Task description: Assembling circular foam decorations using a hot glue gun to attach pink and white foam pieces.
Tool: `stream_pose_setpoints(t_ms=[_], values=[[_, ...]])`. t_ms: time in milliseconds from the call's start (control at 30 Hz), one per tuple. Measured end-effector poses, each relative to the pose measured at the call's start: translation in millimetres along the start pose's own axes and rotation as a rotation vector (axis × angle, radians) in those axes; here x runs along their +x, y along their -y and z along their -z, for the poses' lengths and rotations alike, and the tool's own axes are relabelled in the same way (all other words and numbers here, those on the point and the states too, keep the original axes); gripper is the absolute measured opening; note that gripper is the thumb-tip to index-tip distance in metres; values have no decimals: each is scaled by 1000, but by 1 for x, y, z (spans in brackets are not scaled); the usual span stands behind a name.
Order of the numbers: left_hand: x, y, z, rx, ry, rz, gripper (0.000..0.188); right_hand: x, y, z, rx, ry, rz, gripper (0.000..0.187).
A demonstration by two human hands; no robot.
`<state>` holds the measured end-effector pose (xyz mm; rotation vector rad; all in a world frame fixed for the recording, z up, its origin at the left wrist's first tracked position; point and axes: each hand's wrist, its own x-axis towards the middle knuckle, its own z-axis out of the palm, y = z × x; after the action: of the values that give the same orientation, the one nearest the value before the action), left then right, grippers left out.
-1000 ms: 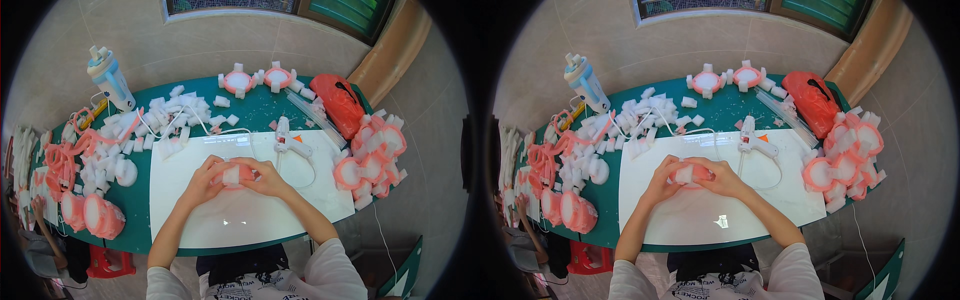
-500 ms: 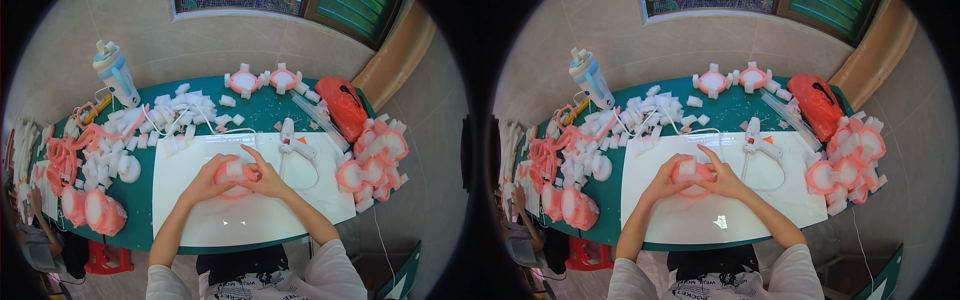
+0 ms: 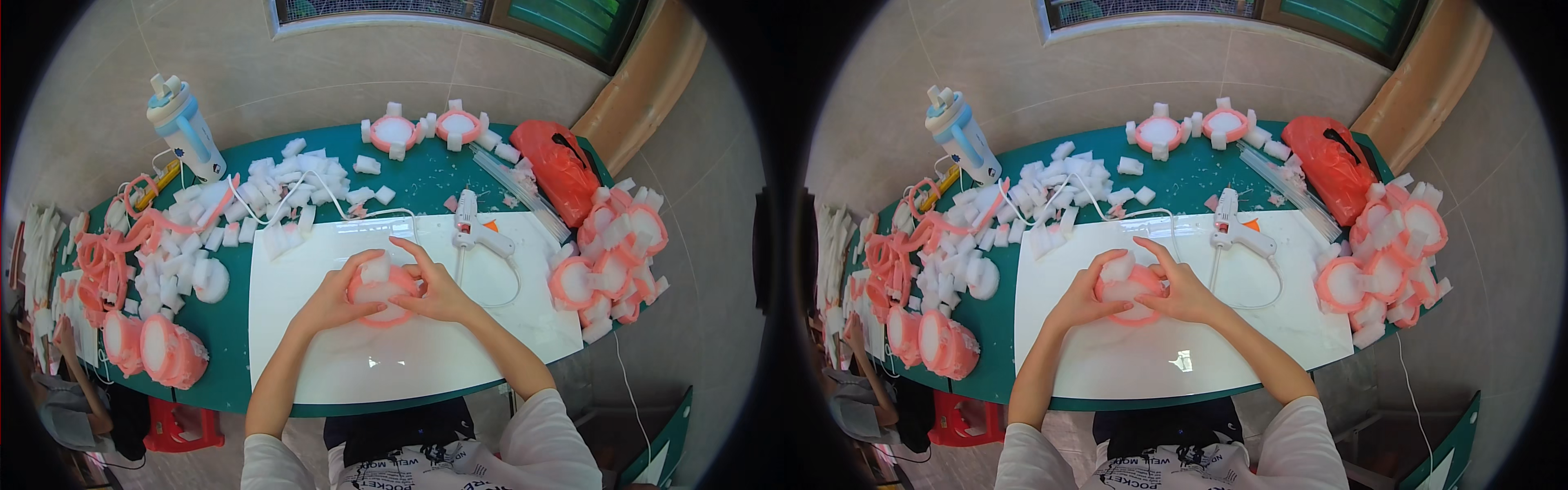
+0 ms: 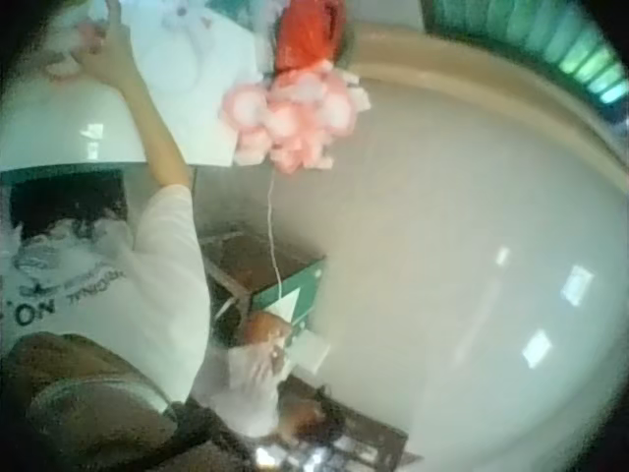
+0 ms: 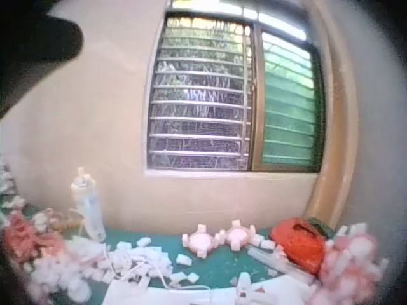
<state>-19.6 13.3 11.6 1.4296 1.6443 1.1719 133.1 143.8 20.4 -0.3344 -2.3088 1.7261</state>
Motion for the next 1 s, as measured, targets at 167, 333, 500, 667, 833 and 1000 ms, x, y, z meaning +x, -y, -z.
stream_pose_setpoints(t_ms=[167,333,500,667,833,1000], values=[[-1,4,0,-13,-8,-3,71,0,-3,-2,9,7,-18,78],[-1,0,0,62,33,23,75,-1,-4,1,9,36,-28,77],[2,5,-2,-45,28,61,77,1,-8,0,75,-22,-31,74],[5,4,1,-150,34,150,82,5,-17,5,123,-81,-14,63],[6,12,13,-477,-567,98,79,9,-39,66,-248,-533,88,30],[6,13,25,-931,-728,43,52,-18,-49,104,-1030,-565,-278,32]])
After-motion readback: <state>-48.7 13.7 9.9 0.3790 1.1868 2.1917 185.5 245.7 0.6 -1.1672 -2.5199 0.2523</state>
